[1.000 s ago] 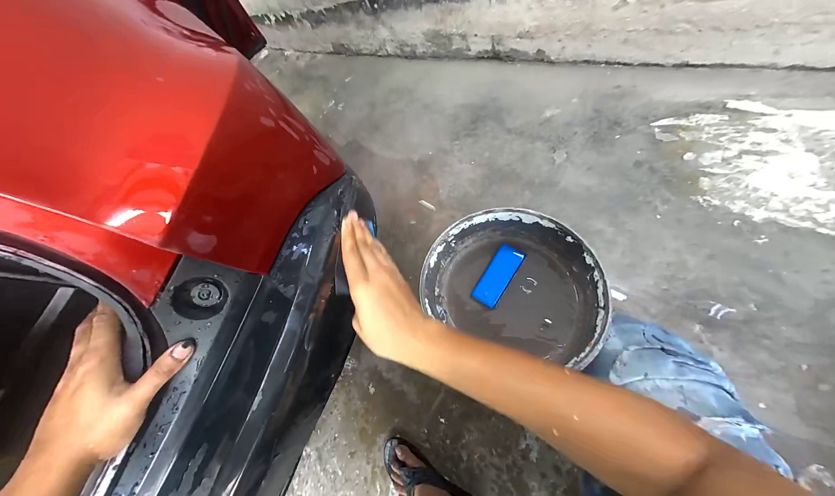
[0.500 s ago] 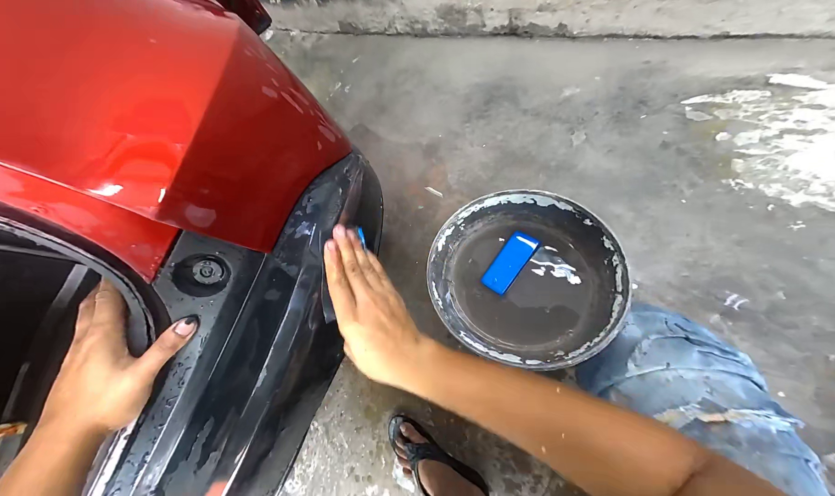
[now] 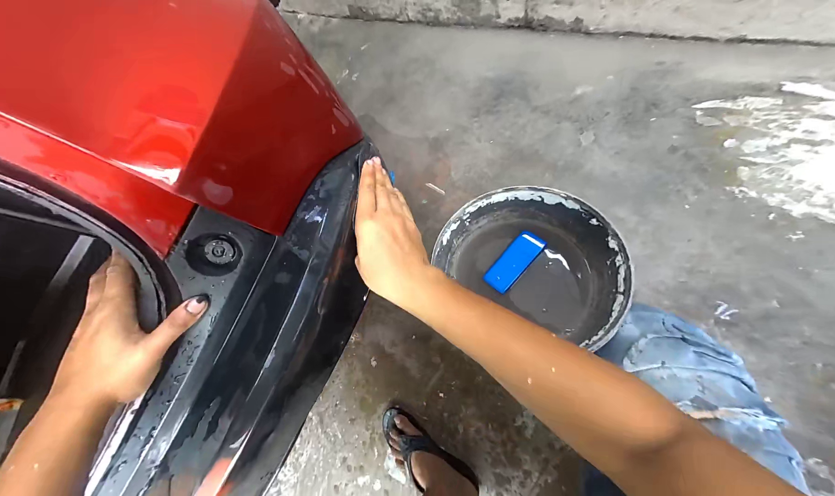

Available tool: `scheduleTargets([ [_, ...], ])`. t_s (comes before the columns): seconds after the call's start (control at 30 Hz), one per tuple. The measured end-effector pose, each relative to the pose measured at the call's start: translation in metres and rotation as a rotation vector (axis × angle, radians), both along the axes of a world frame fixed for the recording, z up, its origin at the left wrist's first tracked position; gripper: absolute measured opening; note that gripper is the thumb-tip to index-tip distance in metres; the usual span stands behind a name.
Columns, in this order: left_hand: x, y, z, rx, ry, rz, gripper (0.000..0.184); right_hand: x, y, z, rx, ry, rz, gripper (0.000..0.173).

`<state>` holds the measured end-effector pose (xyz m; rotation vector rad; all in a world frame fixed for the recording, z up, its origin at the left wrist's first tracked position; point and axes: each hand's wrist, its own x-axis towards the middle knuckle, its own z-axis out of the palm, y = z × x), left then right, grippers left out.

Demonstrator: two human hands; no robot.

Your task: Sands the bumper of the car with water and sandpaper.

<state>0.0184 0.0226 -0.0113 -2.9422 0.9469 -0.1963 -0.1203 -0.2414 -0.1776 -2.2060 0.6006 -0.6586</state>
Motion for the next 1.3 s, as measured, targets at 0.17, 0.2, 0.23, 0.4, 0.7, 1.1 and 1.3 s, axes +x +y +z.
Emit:
scheduleTargets([
  [0.17,0.002,0.001,0.0,0.006,-0.013,0.002,0.123,-0.03,0.034,-0.003,-0.098,-0.033,0.065,0.093],
  [0.2,-0.001,0.002,0.001,0.009,-0.004,0.02,0.123,-0.022,0.026,-0.004,-0.095,-0.033,0.055,0.086],
  [0.23,-0.003,0.002,0.002,0.01,0.003,0.027,0.123,-0.011,0.014,-0.003,-0.074,-0.013,0.037,0.084],
  [0.4,0.0,0.001,0.0,-0.004,-0.003,0.01,0.122,-0.013,0.019,0.008,-0.03,-0.048,-0.018,0.104],
  [0.7,0.003,0.001,0.0,0.007,-0.017,0.007,0.126,-0.033,0.088,-0.008,-0.099,-0.11,-0.041,0.088],
  [1.1,0.009,0.007,-0.001,-0.007,-0.024,-0.036,0.124,-0.034,0.085,-0.016,0.342,-0.518,0.131,0.092],
  [1.3,0.011,0.011,-0.002,-0.029,-0.027,-0.076,0.126,-0.025,0.083,0.009,0.426,-0.492,-0.011,0.116],
])
